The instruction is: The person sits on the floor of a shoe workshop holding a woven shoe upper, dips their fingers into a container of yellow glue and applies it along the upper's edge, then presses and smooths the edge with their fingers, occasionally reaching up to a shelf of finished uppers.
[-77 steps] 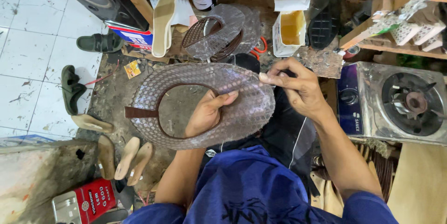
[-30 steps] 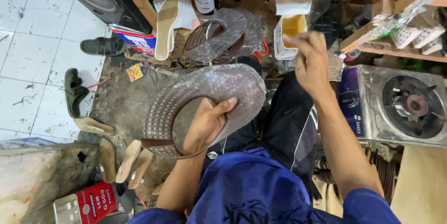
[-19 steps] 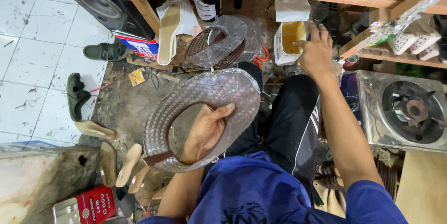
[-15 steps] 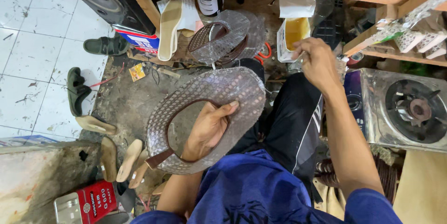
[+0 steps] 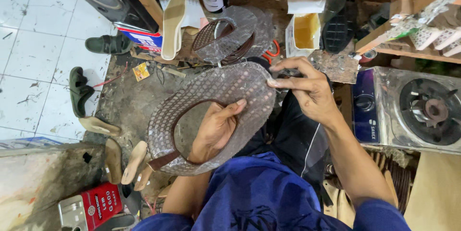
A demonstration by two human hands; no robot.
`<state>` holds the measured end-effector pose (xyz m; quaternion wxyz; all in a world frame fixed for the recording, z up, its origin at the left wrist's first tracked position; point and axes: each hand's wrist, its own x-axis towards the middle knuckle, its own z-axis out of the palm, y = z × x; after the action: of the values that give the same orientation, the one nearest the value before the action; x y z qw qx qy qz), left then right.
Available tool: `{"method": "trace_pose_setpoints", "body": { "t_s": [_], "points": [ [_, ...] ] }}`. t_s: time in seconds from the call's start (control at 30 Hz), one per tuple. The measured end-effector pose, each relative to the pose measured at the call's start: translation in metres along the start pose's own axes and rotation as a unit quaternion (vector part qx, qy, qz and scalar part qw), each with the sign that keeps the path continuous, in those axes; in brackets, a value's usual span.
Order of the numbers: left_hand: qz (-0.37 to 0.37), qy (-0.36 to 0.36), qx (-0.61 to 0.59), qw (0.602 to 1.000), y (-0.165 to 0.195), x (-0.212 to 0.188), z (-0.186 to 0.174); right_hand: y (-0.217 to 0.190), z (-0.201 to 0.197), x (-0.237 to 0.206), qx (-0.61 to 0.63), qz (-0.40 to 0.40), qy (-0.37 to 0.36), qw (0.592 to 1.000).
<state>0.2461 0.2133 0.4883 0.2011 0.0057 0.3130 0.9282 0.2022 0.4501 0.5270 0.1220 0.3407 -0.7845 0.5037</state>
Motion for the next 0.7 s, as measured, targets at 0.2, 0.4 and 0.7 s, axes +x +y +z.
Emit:
{"method": "trace_pose_setpoints", "body": {
  "t_s": [0.2,0.4,0.7],
  "points": [
    [0.024,0.019,-0.003,1.000,-0.006,0.002,-0.004,0.002,0.005,-0.014,-0.052,-0.011,0.035,0.998],
    [0.086,0.045,-0.011,0.995,-0.014,0.009,-0.019,-0.008,0.016,-0.019,-0.100,-0.056,0.063,0.991],
    [0.135,0.110,0.077,0.982,-0.024,0.018,-0.036,-0.007,0.015,-0.016,-0.109,-0.089,0.065,0.988]
  ]
}}
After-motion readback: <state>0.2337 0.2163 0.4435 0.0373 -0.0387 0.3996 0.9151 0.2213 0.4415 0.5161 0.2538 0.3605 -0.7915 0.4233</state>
